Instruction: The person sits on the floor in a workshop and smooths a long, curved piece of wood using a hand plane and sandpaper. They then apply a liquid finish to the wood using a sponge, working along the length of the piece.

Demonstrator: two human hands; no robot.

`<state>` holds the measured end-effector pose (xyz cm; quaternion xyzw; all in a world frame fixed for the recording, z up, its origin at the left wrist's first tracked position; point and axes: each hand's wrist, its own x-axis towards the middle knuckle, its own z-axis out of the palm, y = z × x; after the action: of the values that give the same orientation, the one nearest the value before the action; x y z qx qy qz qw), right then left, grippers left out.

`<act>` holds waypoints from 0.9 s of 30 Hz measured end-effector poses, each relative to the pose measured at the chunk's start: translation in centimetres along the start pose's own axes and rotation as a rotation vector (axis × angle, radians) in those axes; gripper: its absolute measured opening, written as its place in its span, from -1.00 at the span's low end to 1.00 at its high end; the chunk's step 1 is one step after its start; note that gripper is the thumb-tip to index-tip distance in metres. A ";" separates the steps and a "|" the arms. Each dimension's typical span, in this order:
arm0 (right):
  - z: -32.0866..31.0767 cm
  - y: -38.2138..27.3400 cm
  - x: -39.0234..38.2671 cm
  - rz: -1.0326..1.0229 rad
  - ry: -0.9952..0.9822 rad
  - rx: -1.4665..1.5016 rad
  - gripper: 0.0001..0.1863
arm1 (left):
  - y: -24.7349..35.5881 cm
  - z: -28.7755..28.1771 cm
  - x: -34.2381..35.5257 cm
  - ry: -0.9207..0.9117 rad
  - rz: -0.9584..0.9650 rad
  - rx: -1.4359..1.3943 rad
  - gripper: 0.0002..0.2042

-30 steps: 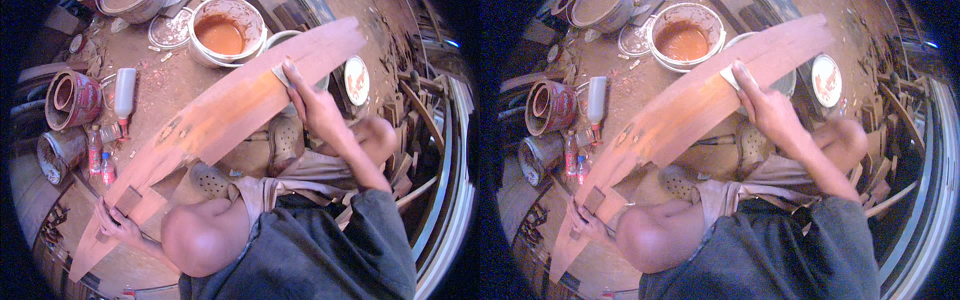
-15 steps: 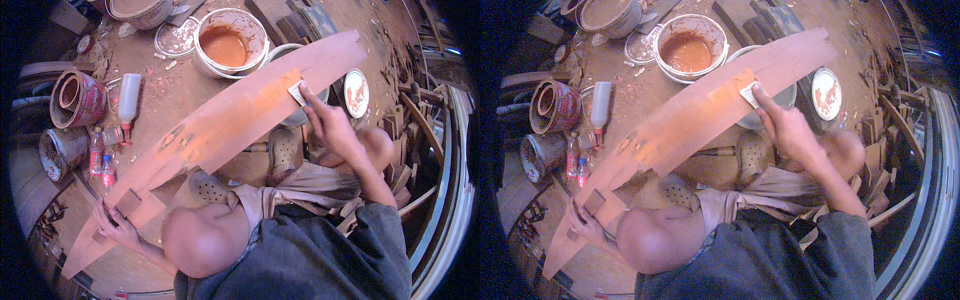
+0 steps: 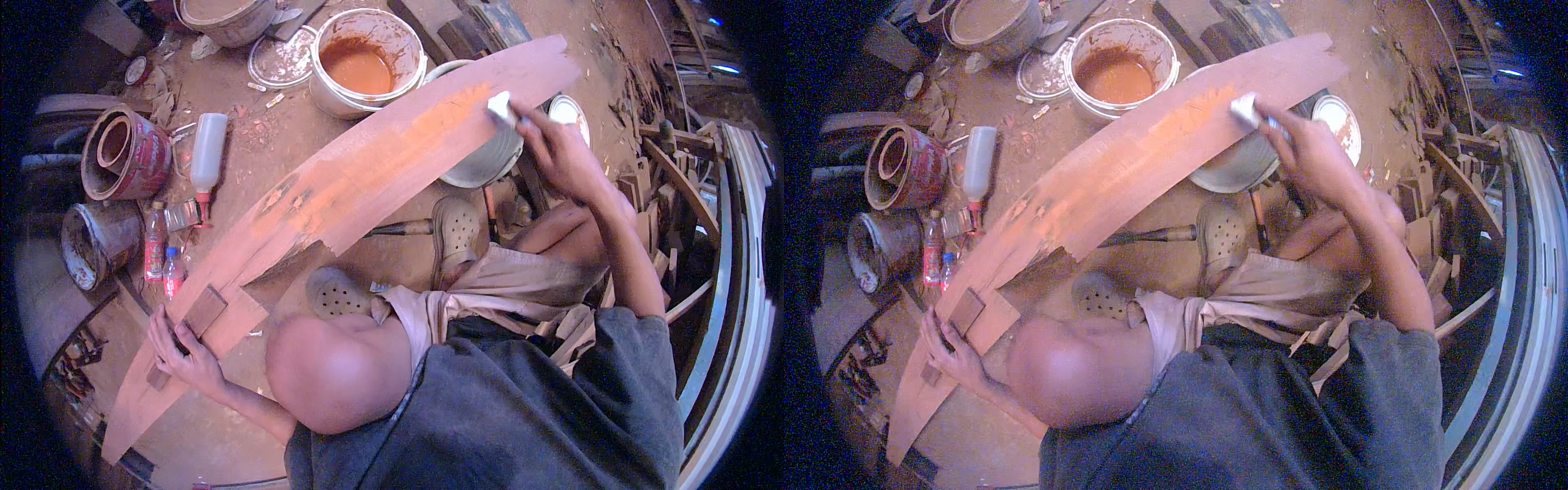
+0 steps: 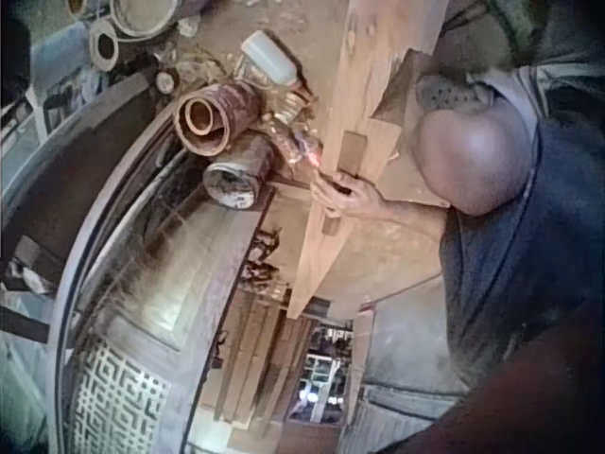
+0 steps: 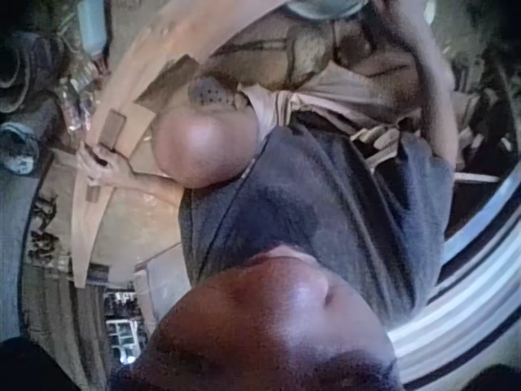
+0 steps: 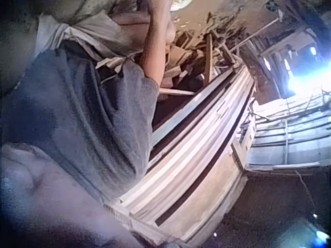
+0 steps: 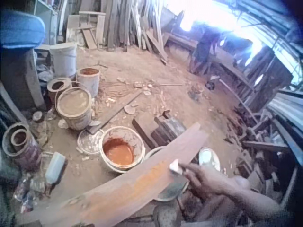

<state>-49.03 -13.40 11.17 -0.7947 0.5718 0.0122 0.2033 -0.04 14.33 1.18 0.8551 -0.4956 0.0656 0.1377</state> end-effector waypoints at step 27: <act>-3.8 -6.2 7.8 -0.695 -0.535 -0.795 -0.52 | -1.3 1.5 -0.1 0.024 -0.134 -0.215 -0.64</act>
<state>-41.45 -20.10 14.67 -0.9199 0.1585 0.3582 0.0192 0.97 14.58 -0.47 0.8658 -0.4398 0.0128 0.2384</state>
